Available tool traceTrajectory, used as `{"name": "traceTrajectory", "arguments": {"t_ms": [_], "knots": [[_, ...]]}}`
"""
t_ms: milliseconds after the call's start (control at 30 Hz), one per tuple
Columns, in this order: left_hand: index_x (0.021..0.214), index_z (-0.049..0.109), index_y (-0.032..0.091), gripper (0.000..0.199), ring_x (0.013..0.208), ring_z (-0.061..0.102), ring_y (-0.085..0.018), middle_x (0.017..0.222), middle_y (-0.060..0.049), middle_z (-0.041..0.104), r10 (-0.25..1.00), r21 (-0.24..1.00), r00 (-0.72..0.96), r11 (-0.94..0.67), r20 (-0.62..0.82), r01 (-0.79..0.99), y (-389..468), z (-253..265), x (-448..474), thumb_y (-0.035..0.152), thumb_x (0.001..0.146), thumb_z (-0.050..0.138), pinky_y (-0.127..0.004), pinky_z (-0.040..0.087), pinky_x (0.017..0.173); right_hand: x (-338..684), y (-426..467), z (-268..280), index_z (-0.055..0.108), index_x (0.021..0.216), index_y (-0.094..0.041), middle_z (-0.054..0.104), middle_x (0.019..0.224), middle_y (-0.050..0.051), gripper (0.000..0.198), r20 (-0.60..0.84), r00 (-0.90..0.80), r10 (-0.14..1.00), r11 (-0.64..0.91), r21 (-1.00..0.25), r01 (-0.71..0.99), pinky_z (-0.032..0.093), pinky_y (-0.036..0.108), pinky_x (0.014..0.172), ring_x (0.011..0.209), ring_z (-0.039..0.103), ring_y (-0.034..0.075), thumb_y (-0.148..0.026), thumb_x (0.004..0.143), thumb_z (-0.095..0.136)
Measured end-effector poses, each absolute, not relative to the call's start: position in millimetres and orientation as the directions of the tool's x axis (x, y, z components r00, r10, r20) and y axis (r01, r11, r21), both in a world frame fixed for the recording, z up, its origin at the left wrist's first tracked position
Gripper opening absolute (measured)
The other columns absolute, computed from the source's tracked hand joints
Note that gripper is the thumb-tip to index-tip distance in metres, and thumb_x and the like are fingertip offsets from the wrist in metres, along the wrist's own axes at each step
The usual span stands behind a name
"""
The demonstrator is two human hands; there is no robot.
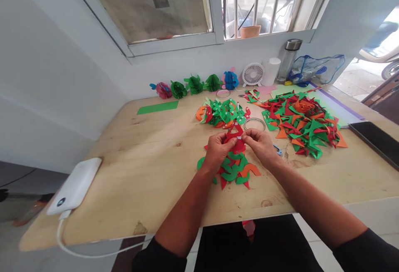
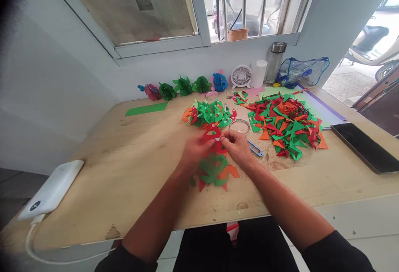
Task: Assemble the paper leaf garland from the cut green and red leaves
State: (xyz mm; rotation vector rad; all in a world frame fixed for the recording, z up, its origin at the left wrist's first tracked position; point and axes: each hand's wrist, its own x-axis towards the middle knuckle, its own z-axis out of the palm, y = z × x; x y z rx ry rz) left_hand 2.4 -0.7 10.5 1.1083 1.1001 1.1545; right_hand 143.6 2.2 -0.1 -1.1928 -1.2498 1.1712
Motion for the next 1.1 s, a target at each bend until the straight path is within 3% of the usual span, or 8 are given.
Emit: {"name": "traceTrajectory", "arguments": {"t_ms": [267,400,500,733,967,1100], "knots": [[0.077,0.072,0.014,0.020,0.056,0.060,-0.013,0.068,-0.002,0.069,0.996,0.991,0.078,0.049,-0.040,-0.126,1.3,6.3,1.4,0.029,0.063,0.071,-0.022,0.047,0.052,144.2,-0.4,3.2,0.058,0.067,-0.017,0.050,0.060,-0.003,0.019,0.053,-0.047,0.997,0.056,-0.997,0.055,0.034,0.025,0.056,0.057,0.044,0.010,-0.035,0.069,0.060],[0.069,0.069,0.013,0.032,0.051,0.060,-0.014,0.061,-0.004,0.067,0.995,0.986,0.086,0.069,-0.057,-0.148,1.3,6.6,-0.6,0.045,0.072,0.064,-0.024,0.047,0.049,145.8,2.0,-0.4,0.057,0.066,-0.017,0.050,0.059,-0.003,0.020,0.054,0.005,0.999,0.054,-0.998,0.035,0.033,0.025,0.055,0.056,0.043,0.010,-0.037,0.069,0.061],[0.074,0.069,0.013,0.040,0.049,0.060,-0.014,0.061,-0.005,0.068,0.995,0.976,0.067,0.086,-0.074,-0.198,0.7,9.7,-0.9,0.051,0.077,0.056,-0.024,0.045,0.046,146.7,3.9,-4.2,0.057,0.066,-0.018,0.050,0.060,-0.003,0.020,0.058,0.025,0.998,0.059,-0.998,-0.023,0.034,0.025,0.057,0.058,0.043,0.010,-0.037,0.069,0.062],[0.071,0.068,0.015,0.020,0.051,0.057,-0.011,0.060,0.000,0.065,0.996,0.990,0.079,0.051,-0.041,-0.132,1.1,7.2,2.6,0.034,0.065,0.071,-0.020,0.044,0.049,144.5,2.1,-4.2,0.060,0.069,-0.017,0.053,0.061,-0.003,0.022,0.040,-0.061,0.997,0.037,-0.998,-0.049,0.038,0.025,0.059,0.057,0.045,0.010,-0.039,0.070,0.064],[0.066,0.065,0.015,0.019,0.049,0.054,-0.009,0.058,0.000,0.063,0.992,0.987,0.112,0.071,-0.055,-0.141,0.4,6.2,2.6,0.033,0.064,0.071,-0.020,0.042,0.047,145.4,0.9,2.9,0.062,0.073,-0.019,0.060,0.070,0.001,0.028,0.128,0.000,0.992,0.128,-0.992,0.012,0.042,0.026,0.063,0.066,0.052,0.014,-0.046,0.076,0.059],[0.063,0.065,0.014,0.021,0.048,0.052,-0.009,0.056,0.000,0.062,0.977,0.991,0.197,0.096,-0.076,-0.095,-3.2,9.4,5.5,0.034,0.061,0.072,-0.020,0.041,0.048,145.4,0.8,0.6,0.061,0.069,-0.018,0.055,0.063,-0.001,0.028,0.130,-0.019,0.991,0.129,-0.991,-0.024,0.038,0.025,0.057,0.059,0.047,0.012,-0.046,0.074,0.063]]}}
